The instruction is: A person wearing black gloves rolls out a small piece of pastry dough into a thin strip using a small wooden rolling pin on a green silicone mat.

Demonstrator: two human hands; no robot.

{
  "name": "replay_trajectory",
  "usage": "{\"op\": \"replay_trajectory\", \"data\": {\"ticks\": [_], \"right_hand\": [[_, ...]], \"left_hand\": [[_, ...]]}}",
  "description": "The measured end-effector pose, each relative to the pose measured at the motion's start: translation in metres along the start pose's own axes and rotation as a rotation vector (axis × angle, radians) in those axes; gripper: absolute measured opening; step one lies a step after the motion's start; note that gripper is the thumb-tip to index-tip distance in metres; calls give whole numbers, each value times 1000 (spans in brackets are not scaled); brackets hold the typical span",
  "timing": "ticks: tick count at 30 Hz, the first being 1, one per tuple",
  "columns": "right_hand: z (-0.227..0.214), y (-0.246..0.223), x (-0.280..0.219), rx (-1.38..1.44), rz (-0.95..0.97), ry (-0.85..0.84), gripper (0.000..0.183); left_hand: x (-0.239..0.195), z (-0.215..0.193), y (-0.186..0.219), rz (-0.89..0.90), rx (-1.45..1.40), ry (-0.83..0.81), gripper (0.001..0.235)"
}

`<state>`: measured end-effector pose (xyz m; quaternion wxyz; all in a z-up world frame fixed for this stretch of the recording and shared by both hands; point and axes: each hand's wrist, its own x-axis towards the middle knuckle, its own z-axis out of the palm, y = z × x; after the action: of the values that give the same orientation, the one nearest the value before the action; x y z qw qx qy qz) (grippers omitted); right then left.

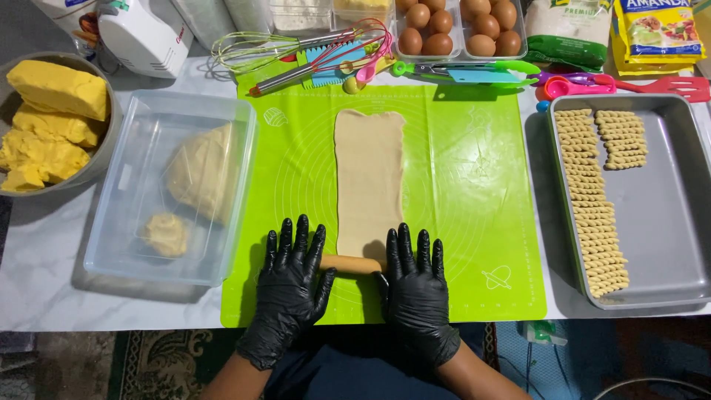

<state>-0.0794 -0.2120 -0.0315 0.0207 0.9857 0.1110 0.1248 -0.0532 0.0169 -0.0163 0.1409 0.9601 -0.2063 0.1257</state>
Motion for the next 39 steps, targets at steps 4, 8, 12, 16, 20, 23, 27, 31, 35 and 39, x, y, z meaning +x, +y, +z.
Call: {"op": "replay_trajectory", "data": {"ticks": [4,8,12,16,20,23,27,31,35,39], "right_hand": [[-2,6,-13,32,-62,10,74],[-11,11,-21,96,-134,30,78],[-29,10,-19,282,-134,138,56],[-37,42,22,327,-179,216,34],[-12,95,124,102,-190,222,43],[24,120,198,127,-264,326,30],[66,133,239,280,-212,141,31],[56,133,240,356,-190,-13,34],[65,137,273,379,-280,79,23],[72,124,288,300,-186,144,28]], "left_hand": [[-10,-4,-1,13,-40,12,69],[-16,-10,0,25,-41,20,69],[-24,-12,-7,174,22,52,55],[13,-49,4,260,-15,128,42],[100,-14,-12,186,78,180,36],[168,22,-40,96,96,144,38],[216,48,-62,8,103,-39,38],[233,40,-63,68,46,30,34],[249,93,-87,118,141,195,30],[239,92,-75,30,39,188,26]]}}
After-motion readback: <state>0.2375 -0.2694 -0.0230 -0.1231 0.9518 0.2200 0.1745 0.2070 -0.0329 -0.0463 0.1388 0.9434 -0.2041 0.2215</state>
